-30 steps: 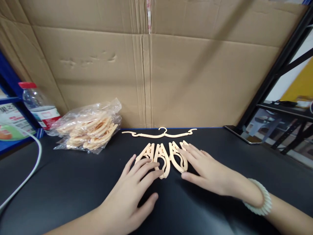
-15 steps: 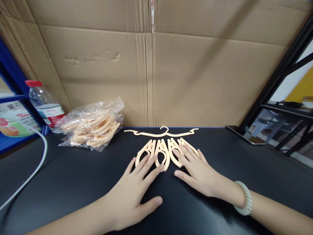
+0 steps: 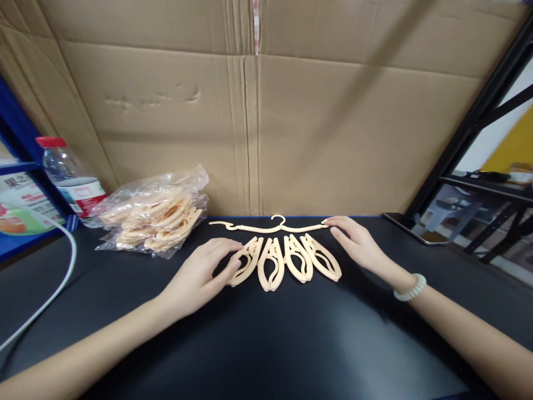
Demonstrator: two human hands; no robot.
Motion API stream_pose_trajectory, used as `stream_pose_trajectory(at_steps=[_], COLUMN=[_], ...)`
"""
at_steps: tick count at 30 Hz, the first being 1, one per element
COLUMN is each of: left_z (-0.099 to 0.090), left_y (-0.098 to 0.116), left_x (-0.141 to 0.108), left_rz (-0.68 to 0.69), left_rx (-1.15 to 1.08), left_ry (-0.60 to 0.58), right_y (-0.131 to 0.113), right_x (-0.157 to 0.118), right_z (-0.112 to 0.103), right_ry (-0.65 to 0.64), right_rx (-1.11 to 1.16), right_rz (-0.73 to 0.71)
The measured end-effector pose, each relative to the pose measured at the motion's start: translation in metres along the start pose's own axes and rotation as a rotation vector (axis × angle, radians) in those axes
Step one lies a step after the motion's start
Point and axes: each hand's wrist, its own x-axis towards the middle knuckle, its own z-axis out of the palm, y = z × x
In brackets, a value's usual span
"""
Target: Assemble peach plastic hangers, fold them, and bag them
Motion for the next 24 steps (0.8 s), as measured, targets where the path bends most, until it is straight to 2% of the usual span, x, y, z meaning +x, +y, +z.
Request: stream_pose_trajectory(at_steps=[2,5,11,24], left_z=[0.001,0.006,0.012,0.012], left_y=[-0.009,-0.017,-0.019,-0.013], left_x=[0.003,0.003,0.000,-0.001], left_rz=[-0.052,-0.101,-0.095,0.053], left_rx=[-0.033,-0.079,-0.063,-0.032], left_ry=[0.032,0.038,0.093,0.089], right_y=[0.018,0.030,0.026,0.032], right_x=[0.004,0.004,0.000,0.000], right_z=[0.000,0.006,0.014,0.016], right_ry=[0.036,0.022,-0.055,-0.070], right_rx=[0.015,-0.010,-0.061,-0.059], right_rz=[-0.008,-0.046,-0.117,-0.125])
